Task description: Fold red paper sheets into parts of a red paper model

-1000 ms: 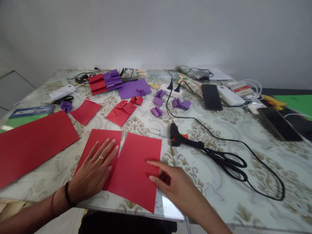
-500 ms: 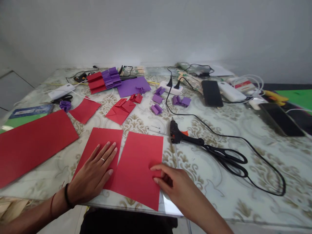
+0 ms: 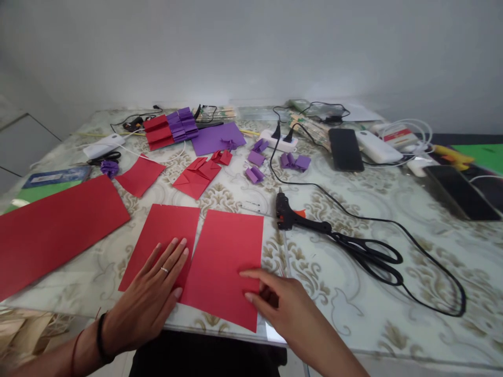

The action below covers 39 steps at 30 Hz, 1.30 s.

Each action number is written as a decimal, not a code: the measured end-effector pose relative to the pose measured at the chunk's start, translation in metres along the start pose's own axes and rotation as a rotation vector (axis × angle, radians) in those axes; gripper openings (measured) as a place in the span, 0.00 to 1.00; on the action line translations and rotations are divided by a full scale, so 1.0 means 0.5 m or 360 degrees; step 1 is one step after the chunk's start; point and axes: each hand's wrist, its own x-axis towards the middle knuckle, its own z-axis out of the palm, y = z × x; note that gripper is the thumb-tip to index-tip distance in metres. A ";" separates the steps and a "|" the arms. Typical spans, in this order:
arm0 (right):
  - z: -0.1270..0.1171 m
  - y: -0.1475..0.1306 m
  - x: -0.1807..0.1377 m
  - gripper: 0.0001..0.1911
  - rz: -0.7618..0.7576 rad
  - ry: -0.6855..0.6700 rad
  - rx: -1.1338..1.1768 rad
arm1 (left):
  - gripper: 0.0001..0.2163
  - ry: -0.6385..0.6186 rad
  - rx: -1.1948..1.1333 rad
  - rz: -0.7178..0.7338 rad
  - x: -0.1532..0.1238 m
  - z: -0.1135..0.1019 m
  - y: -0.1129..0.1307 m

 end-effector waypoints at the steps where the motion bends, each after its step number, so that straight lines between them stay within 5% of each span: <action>1: 0.001 0.001 0.000 0.17 0.0005 -0.0002 0.0002 | 0.37 -0.0017 0.0002 -0.0013 -0.004 0.004 0.000; 39: -0.015 0.020 -0.039 0.19 0.0019 -0.0140 -0.0103 | 0.41 -0.0182 -0.0070 0.0032 -0.007 0.005 -0.008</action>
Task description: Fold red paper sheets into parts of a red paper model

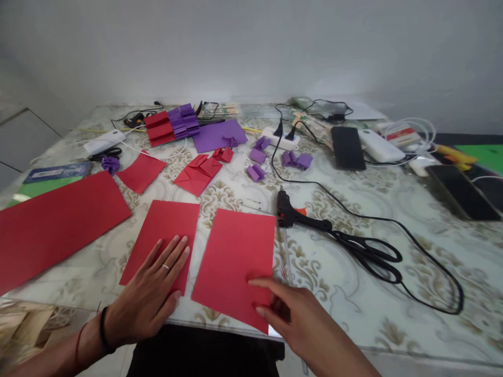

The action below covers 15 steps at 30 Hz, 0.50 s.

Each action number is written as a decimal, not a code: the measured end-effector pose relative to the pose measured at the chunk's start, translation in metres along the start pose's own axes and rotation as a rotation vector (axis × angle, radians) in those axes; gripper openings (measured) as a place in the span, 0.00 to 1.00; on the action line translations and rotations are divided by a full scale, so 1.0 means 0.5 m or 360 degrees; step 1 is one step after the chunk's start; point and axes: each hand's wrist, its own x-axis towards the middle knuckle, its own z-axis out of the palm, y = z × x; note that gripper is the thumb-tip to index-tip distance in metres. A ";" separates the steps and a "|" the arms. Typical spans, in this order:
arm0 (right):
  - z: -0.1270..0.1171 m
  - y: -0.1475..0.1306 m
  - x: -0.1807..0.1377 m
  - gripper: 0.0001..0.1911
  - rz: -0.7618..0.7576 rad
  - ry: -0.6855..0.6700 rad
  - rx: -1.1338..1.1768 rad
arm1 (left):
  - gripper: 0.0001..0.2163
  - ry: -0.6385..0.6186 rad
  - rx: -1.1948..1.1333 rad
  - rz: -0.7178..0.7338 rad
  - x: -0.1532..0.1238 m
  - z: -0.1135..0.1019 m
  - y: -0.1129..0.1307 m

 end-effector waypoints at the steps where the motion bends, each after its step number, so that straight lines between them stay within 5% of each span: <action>1: -0.005 -0.003 0.000 0.19 -0.0005 0.0007 -0.0021 | 0.41 -0.0004 -0.0011 -0.0006 -0.001 -0.001 0.000; 8: -0.025 -0.023 -0.018 0.20 -0.0301 0.0093 -0.0143 | 0.55 -0.0091 -0.0147 0.0116 -0.041 -0.017 -0.015; 15: 0.002 0.016 -0.033 0.21 -0.0379 0.0218 -0.0091 | 0.31 -0.0176 -0.0405 0.0251 -0.078 -0.075 -0.062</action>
